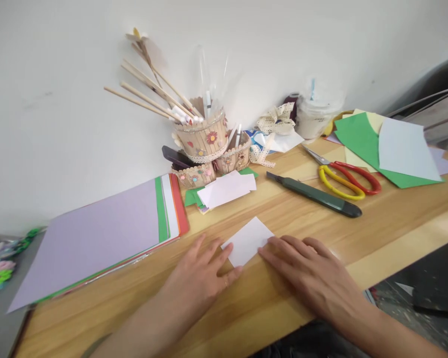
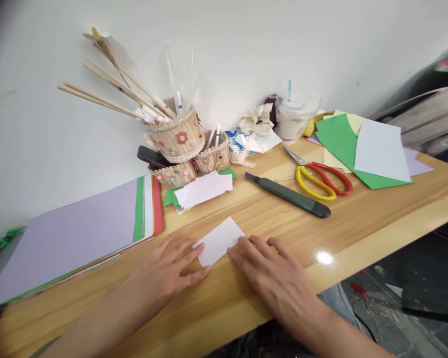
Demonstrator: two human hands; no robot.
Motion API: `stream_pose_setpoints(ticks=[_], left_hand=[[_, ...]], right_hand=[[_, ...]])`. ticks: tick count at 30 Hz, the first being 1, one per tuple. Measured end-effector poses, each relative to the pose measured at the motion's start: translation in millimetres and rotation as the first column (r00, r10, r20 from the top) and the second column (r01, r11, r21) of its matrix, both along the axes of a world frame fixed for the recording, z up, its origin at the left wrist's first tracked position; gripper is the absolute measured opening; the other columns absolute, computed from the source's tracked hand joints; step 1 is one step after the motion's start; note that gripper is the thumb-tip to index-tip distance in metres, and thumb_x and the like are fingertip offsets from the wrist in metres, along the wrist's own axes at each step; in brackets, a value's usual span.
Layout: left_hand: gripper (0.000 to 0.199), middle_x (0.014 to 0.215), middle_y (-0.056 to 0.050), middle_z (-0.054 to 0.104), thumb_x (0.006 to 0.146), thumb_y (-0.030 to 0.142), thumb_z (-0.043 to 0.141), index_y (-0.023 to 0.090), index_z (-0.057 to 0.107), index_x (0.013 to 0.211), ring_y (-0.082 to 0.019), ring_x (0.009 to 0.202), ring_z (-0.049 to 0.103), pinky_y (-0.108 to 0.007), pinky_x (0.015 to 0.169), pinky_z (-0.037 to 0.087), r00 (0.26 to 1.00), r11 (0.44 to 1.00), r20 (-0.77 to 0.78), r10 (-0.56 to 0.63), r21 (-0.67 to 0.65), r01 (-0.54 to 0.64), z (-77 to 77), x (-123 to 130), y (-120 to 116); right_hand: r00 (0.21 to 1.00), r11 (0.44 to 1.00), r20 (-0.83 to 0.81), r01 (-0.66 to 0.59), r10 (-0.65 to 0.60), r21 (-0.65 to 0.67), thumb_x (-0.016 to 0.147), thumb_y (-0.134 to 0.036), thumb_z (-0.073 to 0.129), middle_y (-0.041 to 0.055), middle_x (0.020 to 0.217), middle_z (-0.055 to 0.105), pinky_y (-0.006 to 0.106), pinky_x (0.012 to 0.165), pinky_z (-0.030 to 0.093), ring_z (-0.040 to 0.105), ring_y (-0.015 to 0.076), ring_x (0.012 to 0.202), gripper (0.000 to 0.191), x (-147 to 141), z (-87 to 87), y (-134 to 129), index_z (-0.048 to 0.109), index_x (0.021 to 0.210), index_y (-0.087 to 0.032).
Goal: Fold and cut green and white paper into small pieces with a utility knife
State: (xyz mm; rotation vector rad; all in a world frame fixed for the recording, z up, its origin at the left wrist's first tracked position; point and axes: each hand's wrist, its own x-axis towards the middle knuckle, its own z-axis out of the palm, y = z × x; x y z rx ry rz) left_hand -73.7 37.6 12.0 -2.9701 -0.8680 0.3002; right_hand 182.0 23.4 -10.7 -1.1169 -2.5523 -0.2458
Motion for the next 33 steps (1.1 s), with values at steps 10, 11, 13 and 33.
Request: stream_pose_setpoints(ticks=[10,11,13,33], left_hand=[[0.056,0.148,-0.007,0.041,0.086,0.006,0.057,0.036,0.049,0.133,-0.033,0.134,0.04,-0.063,0.104,0.03,0.998,0.972,-0.032,0.055,-0.229,-0.061,20.2,-7,3],[0.059,0.148,-0.004,0.042,0.085,0.003,0.056,0.039,0.049,0.132,-0.033,0.134,0.041,-0.063,0.103,0.031,0.998,0.973,-0.014,0.057,-0.223,-0.059,20.0,-10,3],[0.064,0.146,0.001,0.045,0.082,0.0,0.055,0.043,0.051,0.13,-0.033,0.132,0.042,-0.064,0.1,0.033,0.998,0.977,0.011,0.069,-0.201,-0.065,18.5,-14,2],[0.048,0.123,-0.016,0.059,0.087,-0.001,0.04,0.011,0.047,0.132,-0.026,0.122,0.05,-0.046,0.099,0.046,0.905,0.979,0.39,0.169,0.042,-0.201,-30.2,-5,28]], right_hand=[[0.994,0.997,0.101,0.032,-0.04,0.074,0.094,-0.013,0.035,0.0073,0.123,0.063,0.038,0.09,0.04,0.053,0.0216,0.115,0.037,30,-10.3,12,0.056,0.125,-0.015],[0.994,0.998,0.103,0.024,-0.03,0.064,0.093,-0.013,0.036,0.0073,0.124,0.063,0.04,0.091,0.04,0.052,0.022,0.116,0.038,32,-11.7,12,0.056,0.125,-0.015],[0.995,0.999,0.094,0.014,-0.017,0.036,0.092,-0.012,0.036,0.0078,0.125,0.063,0.042,0.094,0.04,0.052,0.0219,0.118,0.04,34,-13.8,13,0.055,0.127,-0.015],[0.906,0.915,0.152,0.373,-0.395,0.157,0.092,-0.015,0.033,0.0185,0.099,0.064,0.045,0.08,0.047,0.058,0.0299,0.093,0.04,68,-14.3,76,0.054,0.124,-0.003]])
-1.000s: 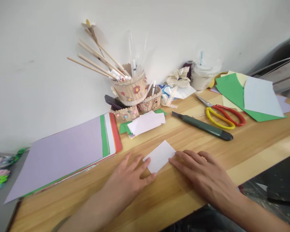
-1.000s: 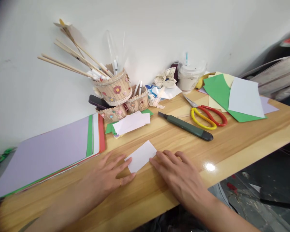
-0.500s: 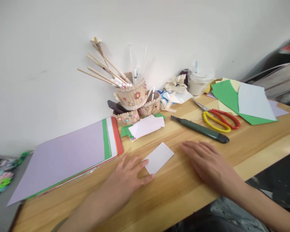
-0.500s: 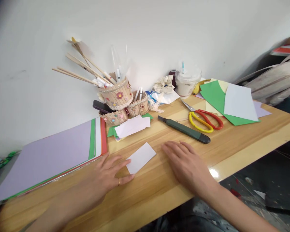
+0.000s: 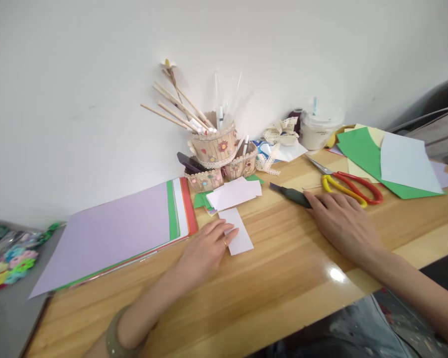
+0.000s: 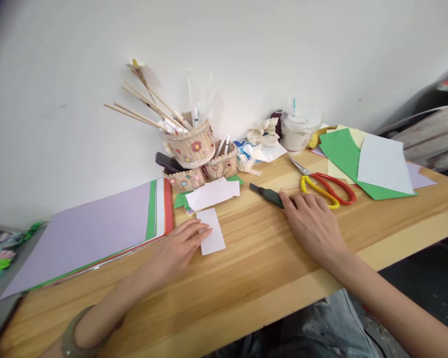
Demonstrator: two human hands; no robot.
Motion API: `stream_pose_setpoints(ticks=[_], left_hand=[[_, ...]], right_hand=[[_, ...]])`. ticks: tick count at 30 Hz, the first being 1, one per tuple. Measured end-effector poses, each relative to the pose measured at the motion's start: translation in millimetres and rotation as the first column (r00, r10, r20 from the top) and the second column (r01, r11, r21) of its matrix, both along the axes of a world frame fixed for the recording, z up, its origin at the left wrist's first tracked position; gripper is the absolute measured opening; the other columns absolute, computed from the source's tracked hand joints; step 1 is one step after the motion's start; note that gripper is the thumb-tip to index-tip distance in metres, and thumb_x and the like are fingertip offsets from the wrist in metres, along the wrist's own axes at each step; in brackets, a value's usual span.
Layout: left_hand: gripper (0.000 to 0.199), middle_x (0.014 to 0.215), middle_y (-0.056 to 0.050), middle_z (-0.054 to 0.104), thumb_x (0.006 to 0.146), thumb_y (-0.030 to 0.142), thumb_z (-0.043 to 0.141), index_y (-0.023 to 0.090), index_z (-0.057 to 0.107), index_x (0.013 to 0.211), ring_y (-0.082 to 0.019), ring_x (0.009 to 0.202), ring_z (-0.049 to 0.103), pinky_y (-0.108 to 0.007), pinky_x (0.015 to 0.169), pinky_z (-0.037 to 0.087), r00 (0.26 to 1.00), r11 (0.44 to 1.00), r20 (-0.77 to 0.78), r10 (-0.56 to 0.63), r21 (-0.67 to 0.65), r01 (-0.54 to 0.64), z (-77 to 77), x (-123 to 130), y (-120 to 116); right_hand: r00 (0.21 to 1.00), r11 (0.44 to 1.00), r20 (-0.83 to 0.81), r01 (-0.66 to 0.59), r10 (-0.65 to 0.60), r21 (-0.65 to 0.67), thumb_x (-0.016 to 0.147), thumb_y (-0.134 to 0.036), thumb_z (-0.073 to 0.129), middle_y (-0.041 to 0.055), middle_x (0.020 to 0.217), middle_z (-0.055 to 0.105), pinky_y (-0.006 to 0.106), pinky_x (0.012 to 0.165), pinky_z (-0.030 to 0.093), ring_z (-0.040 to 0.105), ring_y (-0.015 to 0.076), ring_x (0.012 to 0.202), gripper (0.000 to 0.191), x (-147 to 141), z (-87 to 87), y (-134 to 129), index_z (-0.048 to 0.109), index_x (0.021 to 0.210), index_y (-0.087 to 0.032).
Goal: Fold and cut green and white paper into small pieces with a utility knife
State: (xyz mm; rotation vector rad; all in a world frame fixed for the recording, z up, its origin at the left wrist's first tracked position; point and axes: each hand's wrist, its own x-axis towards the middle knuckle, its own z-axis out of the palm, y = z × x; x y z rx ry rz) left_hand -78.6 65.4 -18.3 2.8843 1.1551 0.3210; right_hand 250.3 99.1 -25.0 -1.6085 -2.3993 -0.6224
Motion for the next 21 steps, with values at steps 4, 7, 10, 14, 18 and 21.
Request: stream_pose_setpoints(ticks=[4,7,10,14,18,21], left_hand=[[0.041,0.145,-0.016,0.043,0.095,0.011,0.041,0.014,0.045,0.136,-0.029,0.138,0.035,-0.051,0.106,0.04,0.996,0.999,-0.092,-0.006,-0.047,0.001,-0.4,-2,4],[0.04,0.15,-0.016,0.036,0.098,0.017,0.04,0.018,0.045,0.138,-0.029,0.139,0.033,-0.051,0.106,0.039,0.987,0.99,-0.161,0.003,-0.138,-0.026,5.0,0,5],[0.041,0.151,-0.017,0.034,0.098,0.016,0.039,0.017,0.044,0.139,-0.03,0.139,0.032,-0.051,0.107,0.038,0.979,0.98,-0.203,0.002,-0.195,-0.043,9.9,1,5],[0.044,0.151,-0.016,0.032,0.098,0.012,0.037,0.017,0.042,0.141,-0.03,0.139,0.03,-0.05,0.108,0.036,0.972,0.979,-0.234,-0.004,-0.201,-0.045,10.0,1,6],[0.045,0.152,-0.017,0.031,0.097,0.011,0.038,0.015,0.04,0.142,-0.03,0.14,0.03,-0.05,0.108,0.036,0.964,0.984,-0.267,-0.011,-0.175,-0.037,7.1,0,6],[0.044,0.15,-0.018,0.033,0.099,0.016,0.037,0.009,0.037,0.142,-0.028,0.14,0.031,-0.05,0.109,0.035,0.964,0.985,-0.264,0.0,-0.165,-0.046,5.8,1,6]], right_hand=[[0.996,0.995,-0.028,-0.09,0.088,-0.053,0.088,-0.01,0.035,0.0141,0.109,0.061,0.032,0.065,0.05,0.061,0.0199,0.078,0.049,3,2.8,-34,0.047,0.136,-0.013],[0.956,0.951,-0.176,-0.264,0.236,-0.162,0.079,-0.002,0.036,0.0086,0.114,0.061,0.022,0.053,0.049,0.063,0.0131,0.07,0.072,-1,9.5,-67,0.032,0.147,-0.026],[0.897,0.89,-0.238,-0.419,0.373,-0.182,0.068,0.007,0.033,0.0055,0.105,0.065,0.022,0.061,0.052,0.066,0.0142,0.077,0.083,-9,19.4,-91,0.038,0.144,-0.027],[0.882,0.867,-0.196,-0.463,0.429,-0.184,0.062,0.008,0.033,0.004,0.096,0.068,0.021,0.058,0.053,0.067,0.0139,0.073,0.083,-17,27.1,-100,0.05,0.135,-0.025],[0.882,0.863,-0.157,-0.468,0.444,-0.192,0.06,0.007,0.034,0.0051,0.095,0.068,0.023,0.059,0.054,0.067,0.0152,0.073,0.081,-19,25.4,-98,0.052,0.134,-0.023],[0.881,0.863,-0.149,-0.47,0.448,-0.183,0.062,0.006,0.035,0.0059,0.097,0.068,0.024,0.061,0.055,0.067,0.0158,0.076,0.08,-20,23.3,-98,0.051,0.135,-0.022]])
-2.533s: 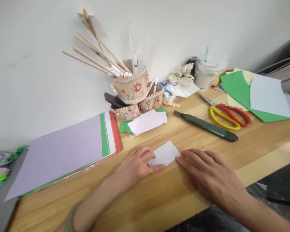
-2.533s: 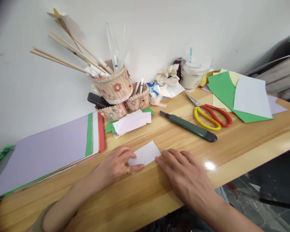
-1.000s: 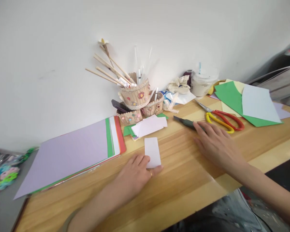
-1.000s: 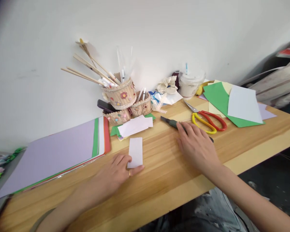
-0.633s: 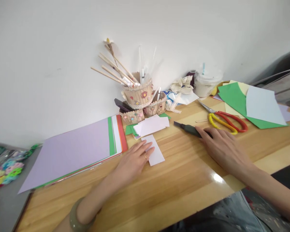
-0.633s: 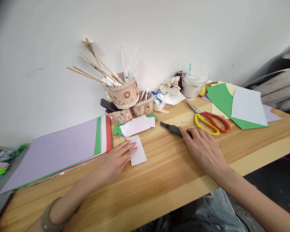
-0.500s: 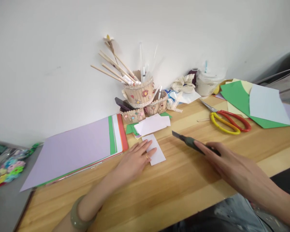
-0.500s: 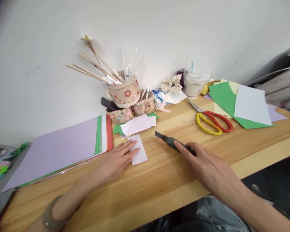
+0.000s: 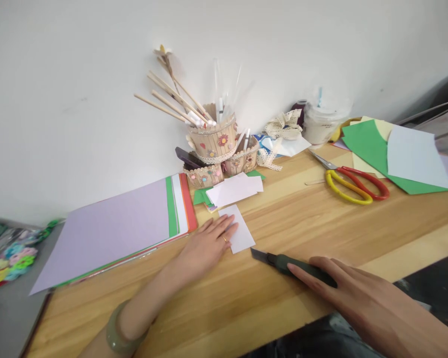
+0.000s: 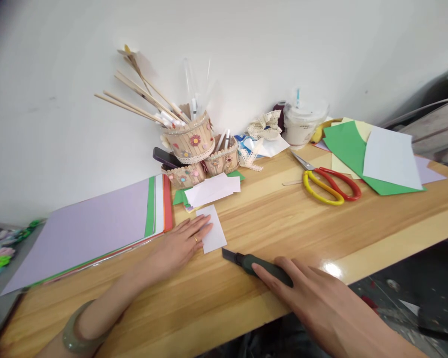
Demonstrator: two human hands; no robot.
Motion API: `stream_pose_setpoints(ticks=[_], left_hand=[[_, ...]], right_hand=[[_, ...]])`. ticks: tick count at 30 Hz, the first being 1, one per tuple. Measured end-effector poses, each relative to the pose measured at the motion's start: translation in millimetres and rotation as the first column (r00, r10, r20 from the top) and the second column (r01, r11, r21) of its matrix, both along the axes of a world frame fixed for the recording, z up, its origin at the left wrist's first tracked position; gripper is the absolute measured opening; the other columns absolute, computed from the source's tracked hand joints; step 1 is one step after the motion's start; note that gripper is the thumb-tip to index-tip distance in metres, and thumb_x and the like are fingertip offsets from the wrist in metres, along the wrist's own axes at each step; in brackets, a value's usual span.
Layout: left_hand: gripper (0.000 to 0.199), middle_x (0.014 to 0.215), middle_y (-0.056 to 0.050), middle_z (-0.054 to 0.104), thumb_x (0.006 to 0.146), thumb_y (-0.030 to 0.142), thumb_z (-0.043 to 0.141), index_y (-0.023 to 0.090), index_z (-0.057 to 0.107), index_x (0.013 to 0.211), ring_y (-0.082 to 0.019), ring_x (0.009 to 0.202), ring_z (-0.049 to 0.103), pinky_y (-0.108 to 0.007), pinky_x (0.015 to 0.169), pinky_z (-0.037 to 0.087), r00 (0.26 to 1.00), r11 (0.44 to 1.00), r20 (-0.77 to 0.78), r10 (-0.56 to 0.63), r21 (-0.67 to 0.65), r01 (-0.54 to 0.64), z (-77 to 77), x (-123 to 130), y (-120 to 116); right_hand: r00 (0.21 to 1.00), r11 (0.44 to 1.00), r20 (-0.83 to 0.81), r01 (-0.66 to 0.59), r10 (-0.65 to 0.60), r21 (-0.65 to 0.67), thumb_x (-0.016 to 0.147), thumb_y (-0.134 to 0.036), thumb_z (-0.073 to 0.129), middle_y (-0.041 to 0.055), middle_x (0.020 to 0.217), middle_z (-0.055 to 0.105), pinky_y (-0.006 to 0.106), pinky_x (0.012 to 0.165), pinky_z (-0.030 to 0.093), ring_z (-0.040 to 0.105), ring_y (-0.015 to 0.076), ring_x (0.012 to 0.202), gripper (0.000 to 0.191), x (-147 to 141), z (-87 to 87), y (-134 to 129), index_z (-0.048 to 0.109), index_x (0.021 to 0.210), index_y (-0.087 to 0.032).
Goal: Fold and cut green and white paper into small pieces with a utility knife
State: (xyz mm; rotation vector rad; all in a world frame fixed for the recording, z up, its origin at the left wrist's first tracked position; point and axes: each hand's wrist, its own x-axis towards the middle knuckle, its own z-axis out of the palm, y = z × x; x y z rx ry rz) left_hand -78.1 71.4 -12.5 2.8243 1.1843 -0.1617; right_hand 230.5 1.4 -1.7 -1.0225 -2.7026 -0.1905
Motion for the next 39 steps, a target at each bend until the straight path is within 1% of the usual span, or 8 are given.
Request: stream_pose_setpoints(ticks=[6,11,14,18,23,28,34,39], left_hand=[[0.045,0.15,-0.016,0.035,0.1,0.019,0.034,0.01,0.035,0.144,-0.024,0.14,0.03,-0.048,0.11,0.034,1.0,1.0,0.019,0.017,0.007,-0.017,-2.2,0,1],[0.043,0.147,-0.018,0.04,0.1,0.019,0.035,0.007,0.04,0.14,-0.028,0.137,0.036,-0.05,0.108,0.037,0.999,1.0,0.05,-0.001,0.027,-0.001,-2.1,0,0],[0.037,0.138,-0.017,0.052,0.101,0.019,0.033,0.008,0.049,0.133,-0.026,0.13,0.047,-0.049,0.106,0.04,0.986,0.997,0.167,-0.028,0.079,0.015,-4.0,-2,0],[0.032,0.118,-0.015,0.065,0.101,0.023,0.036,0.01,0.058,0.119,-0.023,0.116,0.058,-0.044,0.099,0.049,0.933,0.986,0.359,-0.01,0.157,-0.049,-7.0,-2,-1],[0.042,0.137,-0.02,0.051,0.095,0.03,0.053,0.008,0.049,0.131,-0.032,0.13,0.045,-0.053,0.104,0.042,0.973,0.989,0.226,0.056,0.119,-0.085,-3.2,2,-2],[0.053,0.152,-0.019,0.03,0.098,0.036,0.045,0.007,0.036,0.142,-0.031,0.141,0.027,-0.055,0.111,0.03,0.995,0.995,0.064,0.083,-0.064,-0.078,0.6,3,0],[0.057,0.155,-0.015,0.024,0.1,0.045,0.035,0.011,0.033,0.145,-0.027,0.144,0.02,-0.051,0.115,0.024,0.99,0.986,0.073,0.12,-0.123,-0.11,0.3,1,0],[0.054,0.155,-0.011,0.024,0.1,0.046,0.034,0.016,0.033,0.146,-0.024,0.144,0.019,-0.047,0.116,0.023,0.986,0.986,0.11,0.128,-0.12,-0.115,-1.0,-1,-1]], right_hand=[[1.0,1.0,-0.021,0.006,-0.006,0.006,0.063,0.006,0.034,0.0056,0.095,0.068,0.024,0.059,0.055,0.067,0.0162,0.075,0.078,0,1.9,-2,0.052,0.133,-0.022],[1.0,0.999,-0.003,0.019,-0.018,0.038,0.064,0.006,0.033,0.0065,0.094,0.067,0.023,0.059,0.054,0.067,0.015,0.074,0.076,-3,3.6,0,0.053,0.132,-0.02],[1.0,0.999,-0.005,0.017,-0.017,0.046,0.065,0.006,0.034,0.007,0.094,0.066,0.024,0.06,0.055,0.067,0.0146,0.073,0.074,-5,1.5,-1,0.053,0.132,-0.019],[1.0,0.999,-0.026,0.014,-0.013,0.042,0.068,0.006,0.034,0.0069,0.097,0.065,0.024,0.061,0.055,0.067,0.0145,0.075,0.07,-8,-1.1,-5,0.053,0.131,-0.019],[1.0,1.0,-0.029,0.006,-0.006,-0.023,0.07,0.007,0.034,0.0067,0.094,0.064,0.021,0.057,0.053,0.065,0.0117,0.067,0.068,-14,0.7,-7,0.051,0.131,-0.016],[0.999,0.998,-0.041,0.014,-0.017,-0.061,0.069,0.007,0.034,0.0069,0.093,0.062,0.023,0.054,0.053,0.065,0.0125,0.065,0.068,-15,-0.4,-7,0.05,0.132,-0.016],[0.997,0.996,-0.077,0.024,-0.031,-0.089,0.072,0.006,0.032,0.0074,0.098,0.064,0.023,0.058,0.054,0.067,0.0134,0.073,0.068,-12,-1.6,-7,0.048,0.133,-0.018],[0.994,0.998,-0.097,0.041,-0.044,-0.041,0.067,0.007,0.033,0.0062,0.098,0.066,0.023,0.058,0.054,0.068,0.0144,0.074,0.072,-6,-0.1,-8,0.05,0.131,-0.02]])
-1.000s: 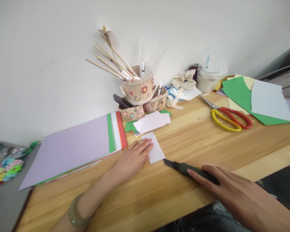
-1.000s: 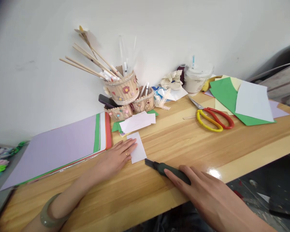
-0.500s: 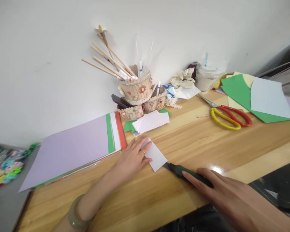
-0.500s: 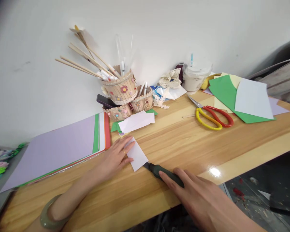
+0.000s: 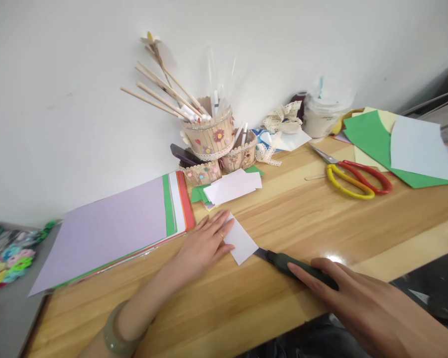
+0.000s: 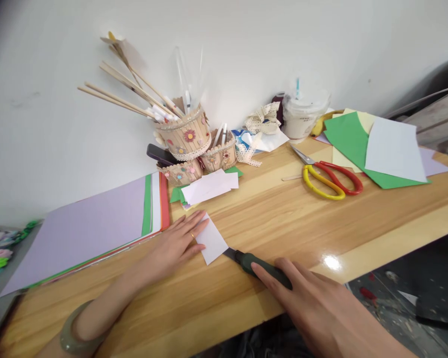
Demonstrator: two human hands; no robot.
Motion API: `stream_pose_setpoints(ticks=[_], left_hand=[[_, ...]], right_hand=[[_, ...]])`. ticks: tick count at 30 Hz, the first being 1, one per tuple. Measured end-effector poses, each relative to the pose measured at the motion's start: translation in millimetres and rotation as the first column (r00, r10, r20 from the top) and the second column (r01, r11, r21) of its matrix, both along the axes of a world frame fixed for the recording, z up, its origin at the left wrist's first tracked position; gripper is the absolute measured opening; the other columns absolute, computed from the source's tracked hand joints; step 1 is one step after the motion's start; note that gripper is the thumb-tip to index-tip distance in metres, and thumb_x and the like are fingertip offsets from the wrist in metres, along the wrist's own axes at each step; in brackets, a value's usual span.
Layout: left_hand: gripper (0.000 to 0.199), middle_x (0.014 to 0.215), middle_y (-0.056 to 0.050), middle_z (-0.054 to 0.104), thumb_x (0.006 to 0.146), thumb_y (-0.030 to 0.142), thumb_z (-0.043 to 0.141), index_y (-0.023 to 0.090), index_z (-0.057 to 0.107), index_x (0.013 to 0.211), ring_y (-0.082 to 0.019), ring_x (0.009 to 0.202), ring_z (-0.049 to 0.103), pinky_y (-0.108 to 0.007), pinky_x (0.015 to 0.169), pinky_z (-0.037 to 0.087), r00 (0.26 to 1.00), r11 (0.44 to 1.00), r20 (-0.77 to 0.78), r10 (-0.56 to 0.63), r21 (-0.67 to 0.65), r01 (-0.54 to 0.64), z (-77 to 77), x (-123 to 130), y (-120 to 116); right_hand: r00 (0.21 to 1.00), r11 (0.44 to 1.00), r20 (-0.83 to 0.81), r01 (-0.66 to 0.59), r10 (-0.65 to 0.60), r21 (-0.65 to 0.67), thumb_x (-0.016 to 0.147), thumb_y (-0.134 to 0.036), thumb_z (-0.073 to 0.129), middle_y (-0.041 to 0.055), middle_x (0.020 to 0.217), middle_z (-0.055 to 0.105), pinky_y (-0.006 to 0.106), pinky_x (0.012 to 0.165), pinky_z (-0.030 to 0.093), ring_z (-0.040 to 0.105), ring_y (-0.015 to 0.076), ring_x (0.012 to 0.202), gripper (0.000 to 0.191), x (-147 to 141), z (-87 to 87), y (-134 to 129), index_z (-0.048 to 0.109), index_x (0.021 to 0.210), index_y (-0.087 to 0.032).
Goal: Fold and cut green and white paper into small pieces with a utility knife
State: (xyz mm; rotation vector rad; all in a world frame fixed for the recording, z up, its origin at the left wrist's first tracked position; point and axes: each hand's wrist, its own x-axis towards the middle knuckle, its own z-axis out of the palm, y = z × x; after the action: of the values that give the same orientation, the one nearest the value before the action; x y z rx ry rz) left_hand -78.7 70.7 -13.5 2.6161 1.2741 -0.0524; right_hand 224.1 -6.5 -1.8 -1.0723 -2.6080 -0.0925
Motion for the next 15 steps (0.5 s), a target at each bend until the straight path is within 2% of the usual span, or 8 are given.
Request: stream_pose_setpoints(ticks=[7,15], left_hand=[[0.056,0.154,-0.013,0.025,0.1,0.046,0.036,0.014,0.034,0.145,-0.026,0.144,0.021,-0.051,0.115,0.024,1.0,1.0,0.011,0.002,-0.009,-0.002,-1.9,-1,0],[0.056,0.154,-0.013,0.026,0.1,0.045,0.037,0.013,0.034,0.145,-0.026,0.144,0.021,-0.051,0.115,0.024,1.0,1.0,0.022,-0.002,-0.012,0.002,-1.8,-1,1]], right_hand=[[0.999,1.0,0.041,-0.004,0.003,0.018,0.067,0.005,0.034,0.008,0.099,0.066,0.025,0.059,0.054,0.068,0.0167,0.076,0.072,2,-3.9,2,0.05,0.133,-0.019],[0.998,1.0,0.062,-0.025,0.024,0.013,0.066,0.005,0.034,0.0076,0.094,0.065,0.026,0.06,0.053,0.066,0.0164,0.073,0.07,-6,2.2,15,0.053,0.129,-0.019]])
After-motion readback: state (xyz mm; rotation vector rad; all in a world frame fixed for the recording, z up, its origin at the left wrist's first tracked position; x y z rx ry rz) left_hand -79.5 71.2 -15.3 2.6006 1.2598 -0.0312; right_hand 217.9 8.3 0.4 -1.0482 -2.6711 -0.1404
